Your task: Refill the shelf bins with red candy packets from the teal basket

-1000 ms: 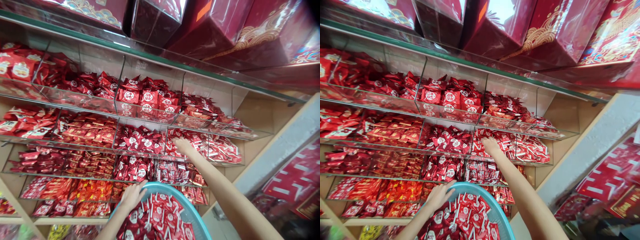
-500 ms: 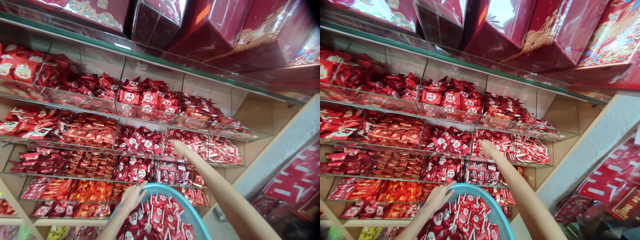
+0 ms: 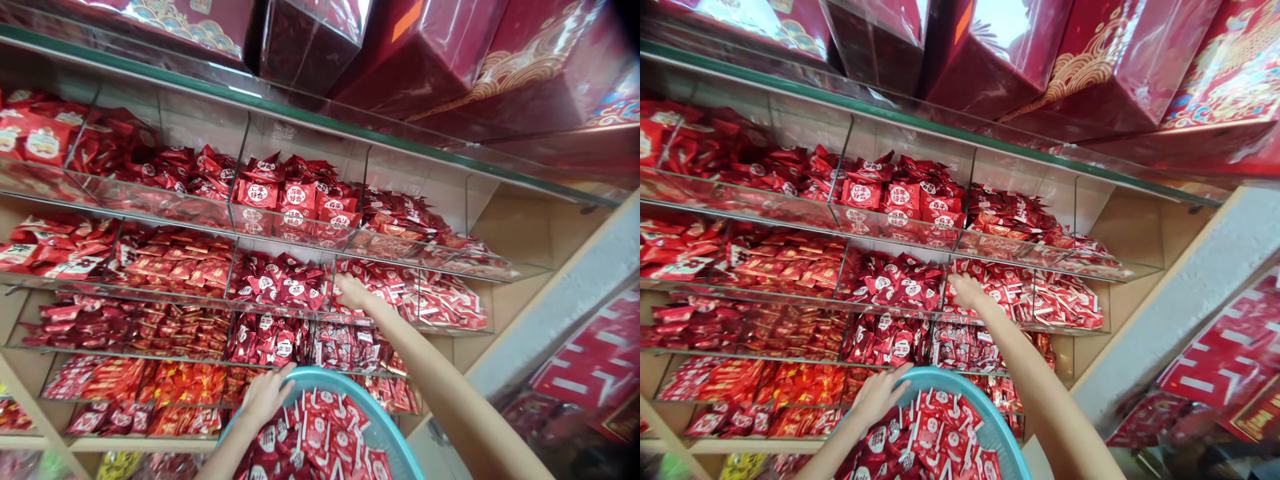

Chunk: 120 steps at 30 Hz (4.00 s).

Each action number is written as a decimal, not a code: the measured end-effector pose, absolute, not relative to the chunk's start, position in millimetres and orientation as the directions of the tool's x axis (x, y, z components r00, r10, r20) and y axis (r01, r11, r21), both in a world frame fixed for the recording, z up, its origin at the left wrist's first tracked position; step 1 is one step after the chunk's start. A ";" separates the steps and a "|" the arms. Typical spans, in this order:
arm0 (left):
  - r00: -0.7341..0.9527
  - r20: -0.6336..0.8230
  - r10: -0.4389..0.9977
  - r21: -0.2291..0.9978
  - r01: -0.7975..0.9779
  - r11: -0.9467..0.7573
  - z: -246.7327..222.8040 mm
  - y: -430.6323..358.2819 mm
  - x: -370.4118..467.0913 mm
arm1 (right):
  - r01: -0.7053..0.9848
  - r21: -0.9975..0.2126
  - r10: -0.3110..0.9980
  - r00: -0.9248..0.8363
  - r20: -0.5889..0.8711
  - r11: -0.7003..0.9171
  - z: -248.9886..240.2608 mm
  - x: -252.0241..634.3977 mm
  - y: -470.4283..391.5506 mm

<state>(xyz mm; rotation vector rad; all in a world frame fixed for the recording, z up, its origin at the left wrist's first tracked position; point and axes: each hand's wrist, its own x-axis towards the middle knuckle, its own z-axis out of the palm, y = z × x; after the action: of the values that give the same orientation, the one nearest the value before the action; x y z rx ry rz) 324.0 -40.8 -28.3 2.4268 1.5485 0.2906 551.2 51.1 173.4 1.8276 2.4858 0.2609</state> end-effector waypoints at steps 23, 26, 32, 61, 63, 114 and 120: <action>0.402 0.017 0.916 0.317 0.866 -0.386 -29.0 -41.2 325.1 | 0.936 0.197 0.926 -0.328 0.185 0.292 169.3 554.3 47.2; 0.397 0.016 0.918 0.325 0.866 -0.380 -28.3 -41.3 325.2 | 0.948 0.133 0.918 -0.314 0.243 0.290 184.7 569.7 44.5; 0.409 0.038 0.912 0.332 0.855 -0.398 -30.0 -40.9 325.0 | 0.948 0.226 0.934 -0.276 0.227 0.225 221.2 604.0 23.9; 0.427 0.060 0.902 0.299 0.855 -0.424 -25.9 -42.1 324.8 | 0.808 0.525 0.925 -0.368 0.098 0.266 211.5 619.7 -1.4; 0.429 0.048 0.902 0.296 0.857 -0.423 -24.5 -42.4 324.9 | 0.831 0.486 0.925 -0.363 0.110 0.269 216.5 617.8 -1.3; 0.448 0.039 0.893 0.285 0.852 -0.440 -21.2 -41.5 326.9 | 0.962 -0.268 0.975 -0.014 -0.221 -0.047 0.6 518.0 -209.8; 0.447 0.020 0.895 0.274 0.858 -0.434 -18.4 -42.2 326.5 | 0.969 -0.238 0.979 0.025 -0.203 -0.074 -13.6 503.8 -205.4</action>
<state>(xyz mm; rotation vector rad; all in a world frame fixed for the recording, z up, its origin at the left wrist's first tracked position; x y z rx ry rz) 326.5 -42.2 -18.4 2.4742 1.5256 0.2379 503.8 -205.4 -13.6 2.2716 2.1596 -0.5002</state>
